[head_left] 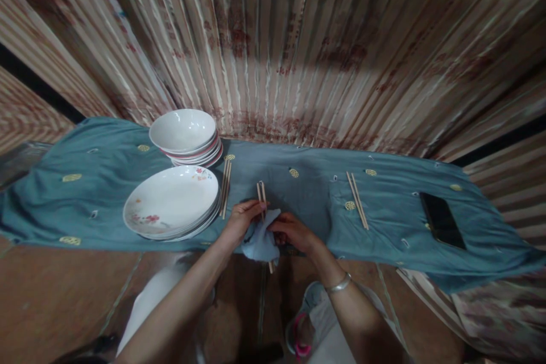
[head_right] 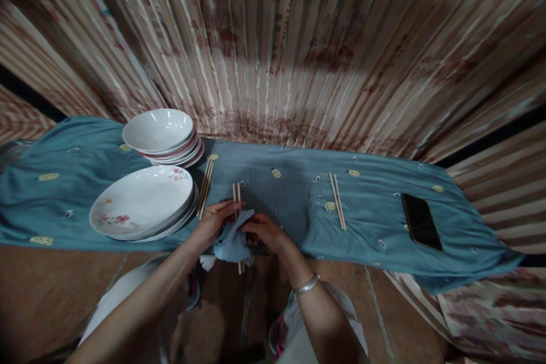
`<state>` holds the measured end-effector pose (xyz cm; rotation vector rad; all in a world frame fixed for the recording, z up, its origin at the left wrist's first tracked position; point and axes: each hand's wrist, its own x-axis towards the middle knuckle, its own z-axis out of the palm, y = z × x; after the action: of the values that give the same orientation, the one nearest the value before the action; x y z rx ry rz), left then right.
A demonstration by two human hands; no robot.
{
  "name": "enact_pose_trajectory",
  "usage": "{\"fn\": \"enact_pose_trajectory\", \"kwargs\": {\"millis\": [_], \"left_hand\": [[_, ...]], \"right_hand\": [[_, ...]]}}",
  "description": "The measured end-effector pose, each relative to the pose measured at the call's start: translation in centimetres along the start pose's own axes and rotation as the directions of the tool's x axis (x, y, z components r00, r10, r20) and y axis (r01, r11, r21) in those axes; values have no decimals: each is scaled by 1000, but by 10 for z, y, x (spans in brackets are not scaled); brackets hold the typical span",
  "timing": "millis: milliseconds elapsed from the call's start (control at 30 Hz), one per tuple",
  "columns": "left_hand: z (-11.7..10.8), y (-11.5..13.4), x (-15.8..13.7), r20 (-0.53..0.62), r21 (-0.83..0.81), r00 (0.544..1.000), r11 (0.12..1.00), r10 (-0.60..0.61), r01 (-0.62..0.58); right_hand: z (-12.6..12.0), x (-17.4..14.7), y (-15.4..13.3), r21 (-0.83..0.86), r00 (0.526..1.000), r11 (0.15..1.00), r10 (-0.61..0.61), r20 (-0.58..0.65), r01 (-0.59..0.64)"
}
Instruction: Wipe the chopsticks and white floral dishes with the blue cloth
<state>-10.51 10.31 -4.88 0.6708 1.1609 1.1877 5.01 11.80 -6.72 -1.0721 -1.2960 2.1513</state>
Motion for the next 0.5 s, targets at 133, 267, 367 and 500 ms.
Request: {"fn": "enact_pose_trajectory", "kwargs": {"millis": [133,267,367,500], "left_hand": [[0,-1,1,-6,-32,1000,999,-11,11],[-2,3,3,-65,-65,998,998,-9,5],[-5,6,6,-115,-62,993,998,6,-13],[-9,9,8,-122,-66,993,998,0,-8]], "right_hand": [[2,-1,3,-1,1000,1000,0,12,0],[6,-4,5,-15,998,1000,16,68,-15],[10,-9,5,-56,992,998,32,122,-25],[14,-16,6,-81,979,996,41,198,-26]]}}
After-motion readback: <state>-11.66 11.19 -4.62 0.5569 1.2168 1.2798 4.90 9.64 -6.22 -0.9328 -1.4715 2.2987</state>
